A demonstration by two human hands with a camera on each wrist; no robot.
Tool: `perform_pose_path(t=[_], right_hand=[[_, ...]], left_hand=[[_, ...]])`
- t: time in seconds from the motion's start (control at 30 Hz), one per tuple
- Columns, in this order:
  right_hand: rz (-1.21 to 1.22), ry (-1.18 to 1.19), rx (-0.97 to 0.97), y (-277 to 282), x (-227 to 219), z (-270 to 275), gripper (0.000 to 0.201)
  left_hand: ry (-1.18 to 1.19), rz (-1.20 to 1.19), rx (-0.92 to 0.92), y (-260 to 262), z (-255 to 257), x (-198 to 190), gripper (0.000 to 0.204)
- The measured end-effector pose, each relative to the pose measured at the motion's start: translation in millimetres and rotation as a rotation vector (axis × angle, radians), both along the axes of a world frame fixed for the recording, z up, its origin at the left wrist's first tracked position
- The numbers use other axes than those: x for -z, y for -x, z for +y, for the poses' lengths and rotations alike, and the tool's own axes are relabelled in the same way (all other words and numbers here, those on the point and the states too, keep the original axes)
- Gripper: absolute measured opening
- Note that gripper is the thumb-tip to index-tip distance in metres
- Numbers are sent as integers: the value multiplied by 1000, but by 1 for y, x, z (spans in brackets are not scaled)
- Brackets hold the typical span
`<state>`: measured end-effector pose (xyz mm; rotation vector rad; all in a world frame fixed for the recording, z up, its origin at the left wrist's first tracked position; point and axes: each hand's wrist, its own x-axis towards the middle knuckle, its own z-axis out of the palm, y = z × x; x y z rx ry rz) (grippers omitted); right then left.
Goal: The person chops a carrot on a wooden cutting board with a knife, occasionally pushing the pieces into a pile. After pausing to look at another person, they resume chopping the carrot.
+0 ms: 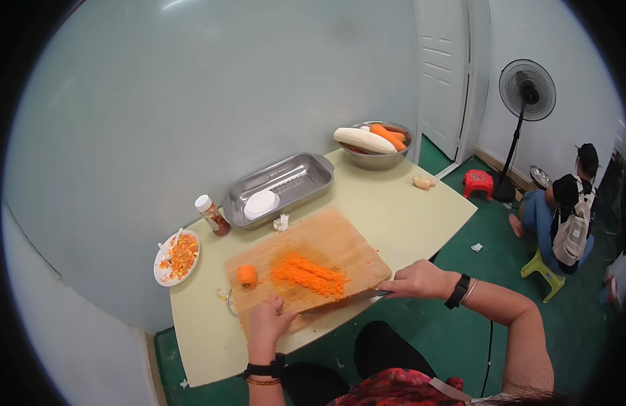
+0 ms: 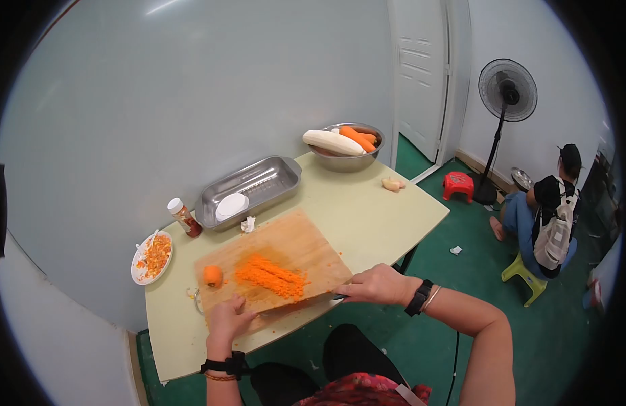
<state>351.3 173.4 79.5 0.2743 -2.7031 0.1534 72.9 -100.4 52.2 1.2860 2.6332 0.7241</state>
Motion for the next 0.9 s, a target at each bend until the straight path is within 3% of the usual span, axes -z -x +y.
perform_pose_path(t=[0.43,0.63,0.73,0.83,0.9], right_hand=[[-32,-52,66,51,2,19,29],[33,144,111,71,7,17,29],[-20,306,188,76,8,6,31],[-230,481,333,73,-17,-17,33],[-205,609,399,74,-24,-27,35]], left_hand=[[14,42,-8,-3,0,-2,53],[12,27,6,-1,1,0,53],[27,28,10,-2,2,-4,54],[38,25,-13,-1,3,0,53],[22,11,-29,-1,2,0,52]])
